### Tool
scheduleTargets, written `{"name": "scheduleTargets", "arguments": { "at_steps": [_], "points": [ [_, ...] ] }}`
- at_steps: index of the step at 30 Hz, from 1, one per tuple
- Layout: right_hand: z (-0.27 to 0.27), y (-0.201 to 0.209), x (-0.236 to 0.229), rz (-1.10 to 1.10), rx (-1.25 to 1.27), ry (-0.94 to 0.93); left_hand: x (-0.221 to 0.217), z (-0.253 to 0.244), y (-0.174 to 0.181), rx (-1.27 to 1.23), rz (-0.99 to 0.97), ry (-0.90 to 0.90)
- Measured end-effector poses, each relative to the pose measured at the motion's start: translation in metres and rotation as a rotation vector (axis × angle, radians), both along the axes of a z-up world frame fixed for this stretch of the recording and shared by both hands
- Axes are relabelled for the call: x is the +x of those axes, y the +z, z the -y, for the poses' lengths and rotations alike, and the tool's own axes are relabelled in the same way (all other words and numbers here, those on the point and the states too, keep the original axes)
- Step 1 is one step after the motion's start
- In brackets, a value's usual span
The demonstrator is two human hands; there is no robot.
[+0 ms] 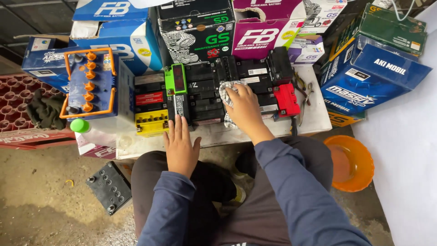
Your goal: The person is cleaning small lead-acid batteries with a cloth and arranging them on a workspace.
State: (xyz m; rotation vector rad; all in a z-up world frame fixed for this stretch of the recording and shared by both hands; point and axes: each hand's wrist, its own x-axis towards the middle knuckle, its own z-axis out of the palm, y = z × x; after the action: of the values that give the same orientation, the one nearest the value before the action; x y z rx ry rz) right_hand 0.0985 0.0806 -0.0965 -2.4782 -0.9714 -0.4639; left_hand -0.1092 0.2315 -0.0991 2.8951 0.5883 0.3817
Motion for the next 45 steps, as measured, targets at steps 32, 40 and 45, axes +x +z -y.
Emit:
{"name": "scheduleTargets", "arguments": {
  "at_steps": [32,40,45],
  "points": [
    [0.016,0.010,-0.052,-0.058,-0.148,-0.065,-0.002,-0.005,0.018,0.044,-0.273,-0.051],
    [-0.019,0.003,0.000,-0.046,-0.173,-0.083,0.000,-0.008,0.027,-0.009,-0.329,-0.056],
    [-0.018,0.010,-0.011,-0.074,-0.164,-0.133,-0.002,-0.007,0.029,-0.020,-0.339,-0.060]
  ]
}}
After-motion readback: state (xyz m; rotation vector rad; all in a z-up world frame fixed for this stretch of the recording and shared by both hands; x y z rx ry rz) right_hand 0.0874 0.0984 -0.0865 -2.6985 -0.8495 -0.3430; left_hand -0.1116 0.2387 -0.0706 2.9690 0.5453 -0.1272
